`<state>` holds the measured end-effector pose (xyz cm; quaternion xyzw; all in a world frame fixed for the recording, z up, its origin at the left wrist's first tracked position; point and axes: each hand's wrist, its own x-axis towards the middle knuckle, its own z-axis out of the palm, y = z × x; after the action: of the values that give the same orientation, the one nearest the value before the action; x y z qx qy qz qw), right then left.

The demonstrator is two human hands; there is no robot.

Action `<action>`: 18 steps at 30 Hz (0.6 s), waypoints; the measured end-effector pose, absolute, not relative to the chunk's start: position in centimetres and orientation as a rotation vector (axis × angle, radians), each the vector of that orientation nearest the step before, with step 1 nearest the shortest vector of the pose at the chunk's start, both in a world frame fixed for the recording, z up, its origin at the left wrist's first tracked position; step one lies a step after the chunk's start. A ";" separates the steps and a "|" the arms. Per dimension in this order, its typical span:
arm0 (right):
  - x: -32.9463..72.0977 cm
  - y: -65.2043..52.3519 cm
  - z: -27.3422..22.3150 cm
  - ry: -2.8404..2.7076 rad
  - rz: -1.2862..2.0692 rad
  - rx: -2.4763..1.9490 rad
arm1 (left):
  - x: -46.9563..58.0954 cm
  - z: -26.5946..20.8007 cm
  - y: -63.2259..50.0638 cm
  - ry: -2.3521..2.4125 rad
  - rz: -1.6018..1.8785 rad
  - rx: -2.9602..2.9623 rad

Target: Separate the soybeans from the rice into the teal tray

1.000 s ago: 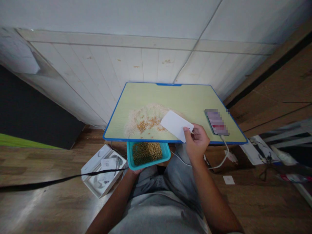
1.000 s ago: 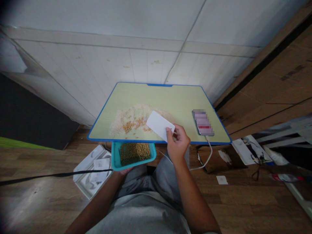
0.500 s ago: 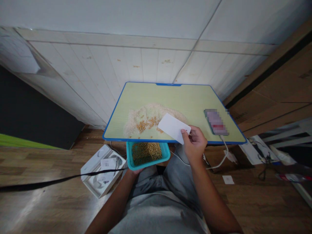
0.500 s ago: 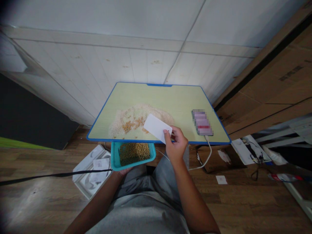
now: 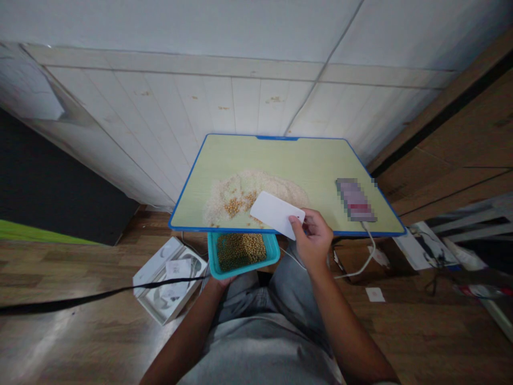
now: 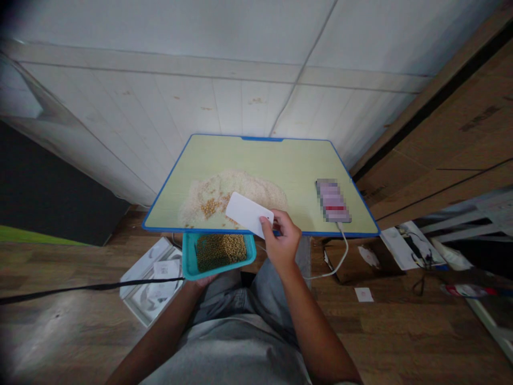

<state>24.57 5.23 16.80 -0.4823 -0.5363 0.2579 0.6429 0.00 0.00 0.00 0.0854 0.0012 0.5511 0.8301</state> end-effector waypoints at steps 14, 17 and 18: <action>24.1 5.0 16.8 -1.281 0.572 -1.076 | 1.0 2.6 0.4 -0.038 1.112 0.138; 24.0 5.1 16.9 -1.299 0.580 -1.075 | 1.3 3.2 0.5 -0.023 1.121 0.131; 24.0 5.1 16.9 -1.298 0.581 -1.074 | 1.4 3.5 0.5 -0.021 1.122 0.137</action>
<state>23.98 5.09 16.91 -0.4688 -0.5666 0.2535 0.6284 1.39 0.51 3.48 0.0649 -0.0101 0.5318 0.8443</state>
